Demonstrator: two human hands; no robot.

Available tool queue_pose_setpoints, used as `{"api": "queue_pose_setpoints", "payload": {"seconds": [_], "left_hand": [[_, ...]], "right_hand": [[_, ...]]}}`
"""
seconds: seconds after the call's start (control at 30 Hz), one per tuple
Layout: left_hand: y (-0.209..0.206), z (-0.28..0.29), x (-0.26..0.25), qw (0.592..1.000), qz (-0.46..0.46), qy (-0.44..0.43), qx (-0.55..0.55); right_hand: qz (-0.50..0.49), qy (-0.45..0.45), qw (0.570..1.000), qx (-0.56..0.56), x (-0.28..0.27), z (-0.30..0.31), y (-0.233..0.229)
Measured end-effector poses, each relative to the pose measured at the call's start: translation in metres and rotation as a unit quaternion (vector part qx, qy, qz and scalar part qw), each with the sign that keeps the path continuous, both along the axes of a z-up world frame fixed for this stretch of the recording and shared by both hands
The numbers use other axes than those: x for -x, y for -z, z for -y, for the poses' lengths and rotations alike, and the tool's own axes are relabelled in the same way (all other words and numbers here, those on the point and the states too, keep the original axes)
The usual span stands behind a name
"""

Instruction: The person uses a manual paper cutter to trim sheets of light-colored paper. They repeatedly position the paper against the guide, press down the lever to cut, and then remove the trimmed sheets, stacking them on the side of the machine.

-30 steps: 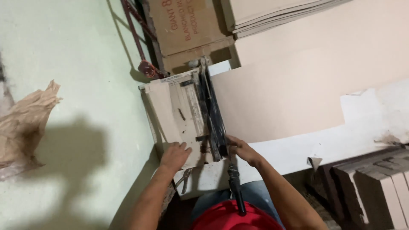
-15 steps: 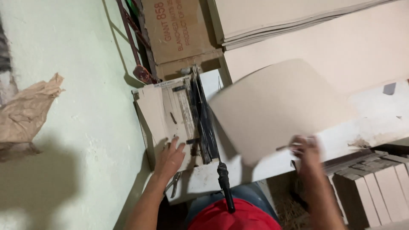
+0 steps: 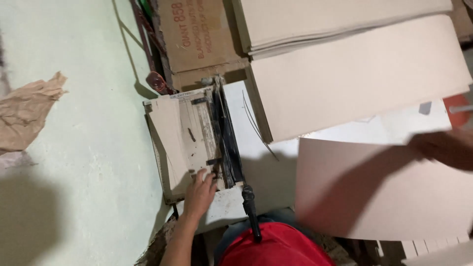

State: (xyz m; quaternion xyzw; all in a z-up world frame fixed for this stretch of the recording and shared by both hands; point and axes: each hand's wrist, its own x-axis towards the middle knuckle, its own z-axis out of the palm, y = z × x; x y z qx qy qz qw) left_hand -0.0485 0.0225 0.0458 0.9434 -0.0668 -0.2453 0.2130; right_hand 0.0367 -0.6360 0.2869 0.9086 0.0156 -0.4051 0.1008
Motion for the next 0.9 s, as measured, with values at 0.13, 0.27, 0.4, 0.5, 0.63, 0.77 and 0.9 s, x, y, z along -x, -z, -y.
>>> {"api": "queue_pose_setpoints", "payload": {"seconds": [0.13,0.27,0.4,0.5,0.63,0.77,0.9], "left_hand": [[-0.011,0.009,0.024,0.997,-0.062,-0.019,-0.032],[-0.001,0.007,0.053,0.998,-0.056,-0.029,-0.027],[0.002,0.005,0.07,0.995,-0.073,-0.058,-0.033],[0.0,0.005,0.072,0.994,-0.086,-0.061,-0.022],[-0.011,0.008,0.052,0.988,-0.149,-0.036,-0.034],[-0.007,0.002,0.037,0.997,-0.063,0.025,-0.031],[-0.027,0.008,0.006,0.993,-0.113,0.003,-0.025]], "right_hand": [[0.18,-0.547,0.818,0.011,-0.107,0.114,0.246],[0.401,-0.042,0.907,-0.122,-0.106,-0.09,0.159],[0.35,0.199,0.879,-0.257,-0.015,-0.125,0.269],[0.196,0.482,0.806,-0.283,0.07,-0.189,0.259],[0.049,0.808,0.479,-0.339,0.105,-0.226,0.271],[0.067,0.821,0.295,-0.485,0.108,-0.217,0.339],[0.128,0.796,0.338,-0.485,0.116,-0.243,0.347]]}}
